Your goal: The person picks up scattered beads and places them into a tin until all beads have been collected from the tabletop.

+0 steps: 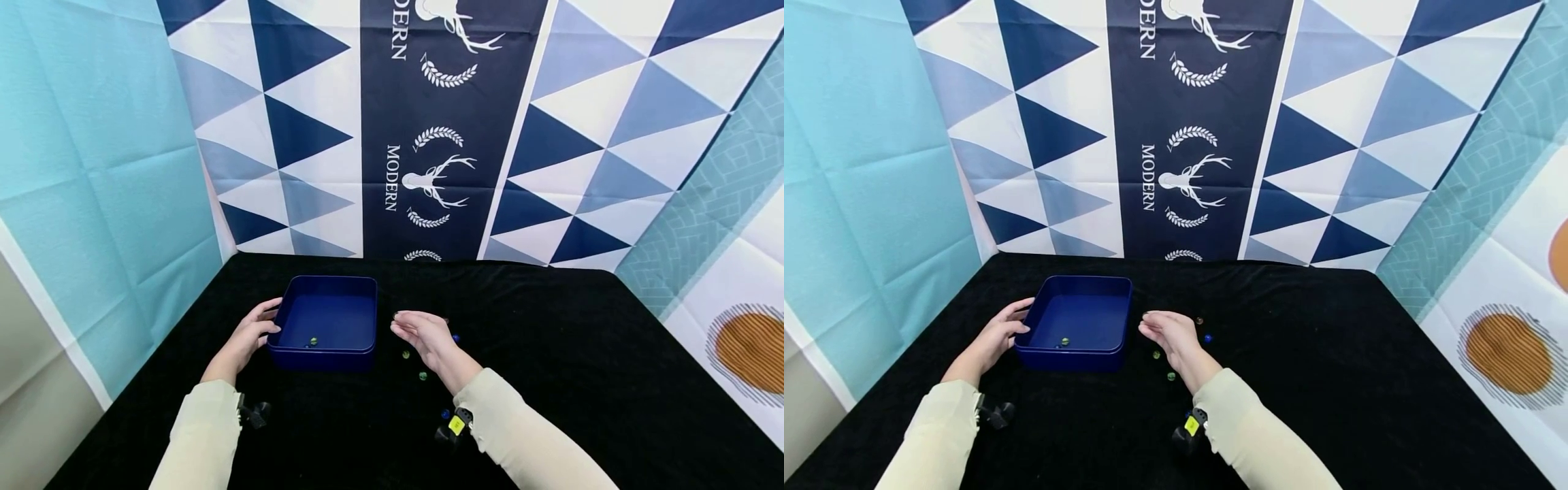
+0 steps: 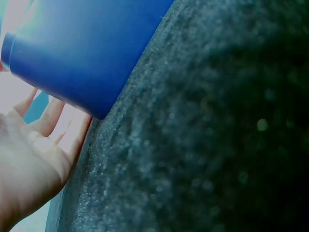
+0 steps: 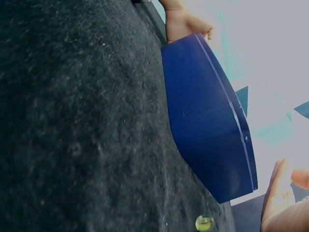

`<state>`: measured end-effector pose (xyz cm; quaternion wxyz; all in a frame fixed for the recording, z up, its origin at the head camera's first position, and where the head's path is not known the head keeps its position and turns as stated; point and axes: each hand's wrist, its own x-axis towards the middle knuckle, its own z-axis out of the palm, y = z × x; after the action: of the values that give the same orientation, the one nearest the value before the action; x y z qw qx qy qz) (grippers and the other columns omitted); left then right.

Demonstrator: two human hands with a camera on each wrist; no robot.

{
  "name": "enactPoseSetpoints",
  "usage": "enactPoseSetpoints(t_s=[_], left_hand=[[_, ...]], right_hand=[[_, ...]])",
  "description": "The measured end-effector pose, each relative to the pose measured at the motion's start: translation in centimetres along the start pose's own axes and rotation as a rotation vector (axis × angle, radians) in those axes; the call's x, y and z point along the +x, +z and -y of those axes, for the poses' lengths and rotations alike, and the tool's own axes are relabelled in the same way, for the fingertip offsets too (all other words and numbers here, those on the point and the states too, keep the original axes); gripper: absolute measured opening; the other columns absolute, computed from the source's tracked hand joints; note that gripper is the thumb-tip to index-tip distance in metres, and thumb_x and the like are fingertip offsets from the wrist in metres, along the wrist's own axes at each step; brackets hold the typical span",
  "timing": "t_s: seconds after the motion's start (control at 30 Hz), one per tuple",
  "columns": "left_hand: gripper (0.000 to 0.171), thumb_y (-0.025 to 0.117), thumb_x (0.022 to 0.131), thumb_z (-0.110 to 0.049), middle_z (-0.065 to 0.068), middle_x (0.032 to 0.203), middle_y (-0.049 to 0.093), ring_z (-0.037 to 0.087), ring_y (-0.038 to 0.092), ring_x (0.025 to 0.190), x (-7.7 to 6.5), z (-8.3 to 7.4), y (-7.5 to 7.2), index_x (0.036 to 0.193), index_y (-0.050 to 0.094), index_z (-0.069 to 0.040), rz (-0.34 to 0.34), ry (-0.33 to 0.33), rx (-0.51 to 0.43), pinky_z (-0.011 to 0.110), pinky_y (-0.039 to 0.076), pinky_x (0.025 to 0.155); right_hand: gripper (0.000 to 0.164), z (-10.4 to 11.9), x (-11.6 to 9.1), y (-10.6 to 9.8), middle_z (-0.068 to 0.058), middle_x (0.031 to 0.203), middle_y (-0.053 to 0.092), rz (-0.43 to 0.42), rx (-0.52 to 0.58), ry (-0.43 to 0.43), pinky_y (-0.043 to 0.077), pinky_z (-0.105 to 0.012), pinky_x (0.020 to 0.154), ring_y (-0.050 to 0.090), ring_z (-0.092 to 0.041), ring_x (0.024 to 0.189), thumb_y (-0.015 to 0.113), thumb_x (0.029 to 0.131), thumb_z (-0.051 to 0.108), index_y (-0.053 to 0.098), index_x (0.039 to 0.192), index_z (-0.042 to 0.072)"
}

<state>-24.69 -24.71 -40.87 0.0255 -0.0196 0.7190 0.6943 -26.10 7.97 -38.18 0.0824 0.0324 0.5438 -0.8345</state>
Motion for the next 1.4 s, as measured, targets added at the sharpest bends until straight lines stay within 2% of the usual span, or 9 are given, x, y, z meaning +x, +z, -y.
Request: enactPoseSetpoints(t_s=[0.2,0.47,0.67,0.97,1.17,1.4], left_hand=[[0.064,0.046,0.085,0.001,0.025,0.144,0.025,0.034,0.033,0.123,-0.1,0.0,-0.1,0.146,0.025,-0.003,0.016,0.011,0.014,0.03,0.042,0.084],[0.065,0.046,0.084,0.001,0.024,0.145,0.024,0.034,0.032,0.124,0.0,-0.1,0.0,0.146,0.025,-0.004,0.012,-0.001,0.014,0.032,0.041,0.086],[0.066,0.046,0.085,0.002,0.024,0.146,0.023,0.034,0.031,0.125,0.1,-0.1,0.0,0.146,0.024,-0.005,0.013,-0.014,0.018,0.034,0.04,0.087],[0.066,0.046,0.086,0.001,0.024,0.147,0.021,0.035,0.029,0.128,0.1,-0.1,0.0,0.147,0.023,-0.006,0.017,-0.019,0.026,0.041,0.036,0.093],[0.065,0.045,0.087,0.001,0.024,0.147,0.021,0.035,0.03,0.127,0.0,-0.3,-0.1,0.147,0.022,-0.005,0.023,-0.013,0.008,0.038,0.038,0.09],[0.064,0.045,0.088,0.001,0.023,0.146,0.022,0.033,0.031,0.125,0.1,-0.2,-0.1,0.147,0.023,-0.006,0.022,-0.024,0.012,0.036,0.039,0.089]], right_hand=[[0.021,-0.4,0.1,0.9,-0.012,0.082,0.064,-0.009,0.004,0.005,0.051,-0.031,0.076,0.063,-0.018,0.074,0.051,0.085,-0.012,0.055,0.104,-0.02],[0.02,-0.8,0.5,2.1,-0.016,0.087,0.064,-0.025,0.005,0.021,0.051,-0.03,0.075,0.063,-0.018,0.074,0.054,0.083,-0.012,0.057,0.102,-0.017],[0.03,-0.9,0.7,2.9,-0.018,0.087,0.064,-0.007,0.005,0.035,0.052,-0.029,0.074,0.063,-0.016,0.072,0.054,0.083,-0.012,0.052,0.112,-0.022],[0.031,-1.1,0.9,4.2,-0.023,0.096,0.063,0.016,-0.03,0.04,0.051,-0.029,0.075,0.063,-0.015,0.073,0.056,0.083,-0.011,0.054,0.112,-0.021],[0.027,-1.2,1.1,5.1,-0.018,0.09,0.066,0.008,-0.042,0.053,0.051,-0.03,0.075,0.063,-0.015,0.073,0.057,0.083,-0.01,0.057,0.109,-0.018],[0.026,-1.2,1.2,5.9,-0.023,0.098,0.064,0.008,-0.063,0.061,0.051,-0.03,0.075,0.064,-0.015,0.072,0.058,0.083,-0.009,0.058,0.108,-0.016]])
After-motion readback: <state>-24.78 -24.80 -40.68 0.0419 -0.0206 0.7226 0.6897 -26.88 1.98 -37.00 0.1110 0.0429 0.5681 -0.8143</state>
